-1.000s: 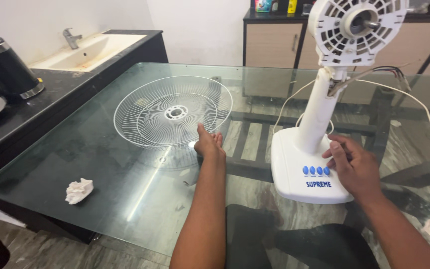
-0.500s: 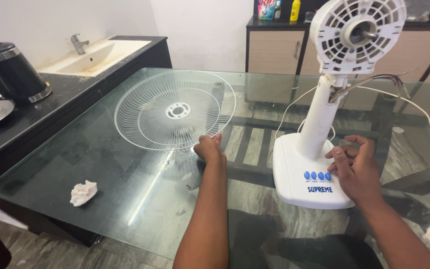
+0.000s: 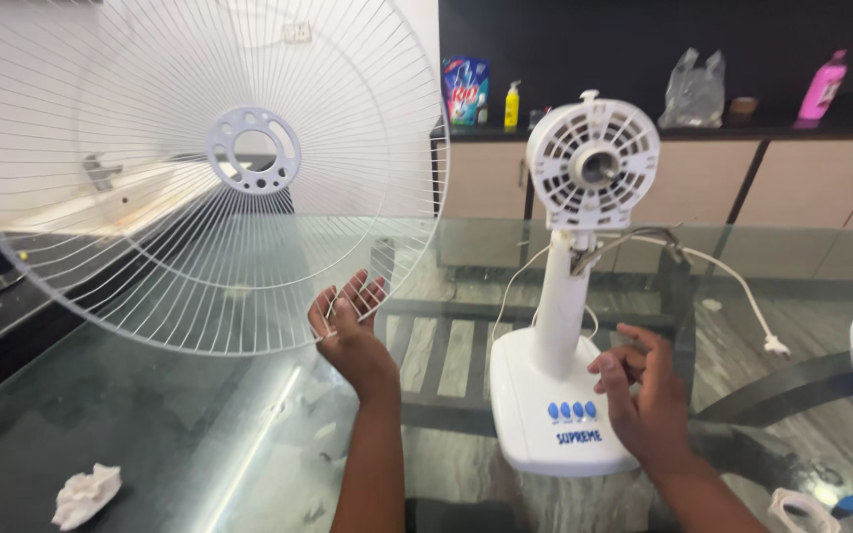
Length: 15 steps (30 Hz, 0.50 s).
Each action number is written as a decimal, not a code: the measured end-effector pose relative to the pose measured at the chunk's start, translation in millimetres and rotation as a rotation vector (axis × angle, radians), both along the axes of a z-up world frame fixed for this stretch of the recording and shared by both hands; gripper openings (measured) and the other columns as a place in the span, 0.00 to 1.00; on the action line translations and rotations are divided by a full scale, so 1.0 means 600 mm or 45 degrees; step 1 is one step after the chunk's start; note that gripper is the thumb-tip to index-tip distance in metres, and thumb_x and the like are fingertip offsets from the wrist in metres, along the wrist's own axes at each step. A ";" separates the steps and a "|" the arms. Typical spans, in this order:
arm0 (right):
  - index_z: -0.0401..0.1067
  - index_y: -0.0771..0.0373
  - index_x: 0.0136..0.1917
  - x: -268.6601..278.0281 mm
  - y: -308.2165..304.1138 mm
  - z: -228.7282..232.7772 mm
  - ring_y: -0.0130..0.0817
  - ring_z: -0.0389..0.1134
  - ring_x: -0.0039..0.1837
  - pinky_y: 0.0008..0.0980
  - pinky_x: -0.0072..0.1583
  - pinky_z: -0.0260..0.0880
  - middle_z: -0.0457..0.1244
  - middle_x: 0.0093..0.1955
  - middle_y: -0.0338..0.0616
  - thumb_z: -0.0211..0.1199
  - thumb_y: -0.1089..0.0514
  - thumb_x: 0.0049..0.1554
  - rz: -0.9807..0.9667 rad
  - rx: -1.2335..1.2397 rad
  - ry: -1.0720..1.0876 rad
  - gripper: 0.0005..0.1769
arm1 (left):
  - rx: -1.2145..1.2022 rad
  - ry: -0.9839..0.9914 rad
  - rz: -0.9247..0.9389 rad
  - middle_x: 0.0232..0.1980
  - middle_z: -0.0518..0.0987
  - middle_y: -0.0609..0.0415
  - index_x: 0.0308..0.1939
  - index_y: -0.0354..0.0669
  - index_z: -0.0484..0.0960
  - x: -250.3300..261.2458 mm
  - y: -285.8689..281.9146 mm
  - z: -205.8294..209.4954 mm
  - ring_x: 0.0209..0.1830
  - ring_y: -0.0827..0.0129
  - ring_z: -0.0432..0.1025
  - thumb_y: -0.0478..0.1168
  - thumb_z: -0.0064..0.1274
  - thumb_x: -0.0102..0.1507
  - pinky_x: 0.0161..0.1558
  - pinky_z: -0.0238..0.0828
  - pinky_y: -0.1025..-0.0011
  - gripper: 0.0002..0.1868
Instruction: The person assembles a white table fan by connecting the motor housing to the stand, securing the neck with a screw, and attaching the front wire cage. The fan blades are not installed in the clip.
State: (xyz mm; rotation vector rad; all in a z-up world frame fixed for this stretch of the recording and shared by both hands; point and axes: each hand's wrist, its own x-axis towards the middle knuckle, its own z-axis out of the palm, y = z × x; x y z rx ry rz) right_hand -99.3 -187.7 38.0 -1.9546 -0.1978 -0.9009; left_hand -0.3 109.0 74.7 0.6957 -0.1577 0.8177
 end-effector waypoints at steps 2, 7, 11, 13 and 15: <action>0.59 0.68 0.67 -0.001 0.002 -0.001 0.30 0.72 0.36 0.30 0.42 0.73 0.71 0.40 0.45 0.57 0.56 0.61 -0.015 0.003 -0.029 0.24 | 0.006 0.026 -0.007 0.56 0.79 0.29 0.60 0.30 0.62 -0.021 -0.007 0.020 0.44 0.49 0.81 0.42 0.38 0.71 0.50 0.81 0.60 0.19; 0.58 0.66 0.67 0.000 0.000 -0.011 0.28 0.72 0.36 0.29 0.41 0.74 0.70 0.40 0.44 0.58 0.57 0.60 0.045 -0.026 -0.174 0.25 | 0.001 0.072 0.093 0.47 0.83 0.30 0.50 0.30 0.67 -0.056 -0.010 0.051 0.33 0.51 0.81 0.49 0.36 0.73 0.37 0.81 0.62 0.20; 0.57 0.66 0.68 0.000 0.002 -0.015 0.28 0.72 0.38 0.31 0.45 0.74 0.70 0.43 0.46 0.58 0.58 0.60 0.099 -0.021 -0.281 0.26 | 0.073 0.082 0.090 0.39 0.83 0.31 0.46 0.31 0.69 -0.079 -0.004 0.070 0.25 0.55 0.78 0.49 0.33 0.74 0.29 0.77 0.64 0.20; 0.55 0.66 0.70 -0.005 0.005 -0.011 0.31 0.72 0.42 0.33 0.50 0.73 0.70 0.49 0.49 0.58 0.54 0.61 0.165 -0.038 -0.397 0.28 | 0.126 0.072 0.044 0.37 0.83 0.31 0.46 0.31 0.69 -0.090 -0.008 0.075 0.22 0.56 0.76 0.48 0.33 0.73 0.26 0.75 0.65 0.19; 0.51 0.66 0.73 -0.009 0.010 0.000 0.34 0.71 0.47 0.35 0.54 0.72 0.67 0.56 0.55 0.58 0.49 0.62 0.234 0.013 -0.499 0.33 | 0.166 0.047 -0.026 0.35 0.82 0.31 0.46 0.31 0.69 -0.100 -0.018 0.077 0.19 0.58 0.74 0.46 0.34 0.73 0.24 0.74 0.65 0.18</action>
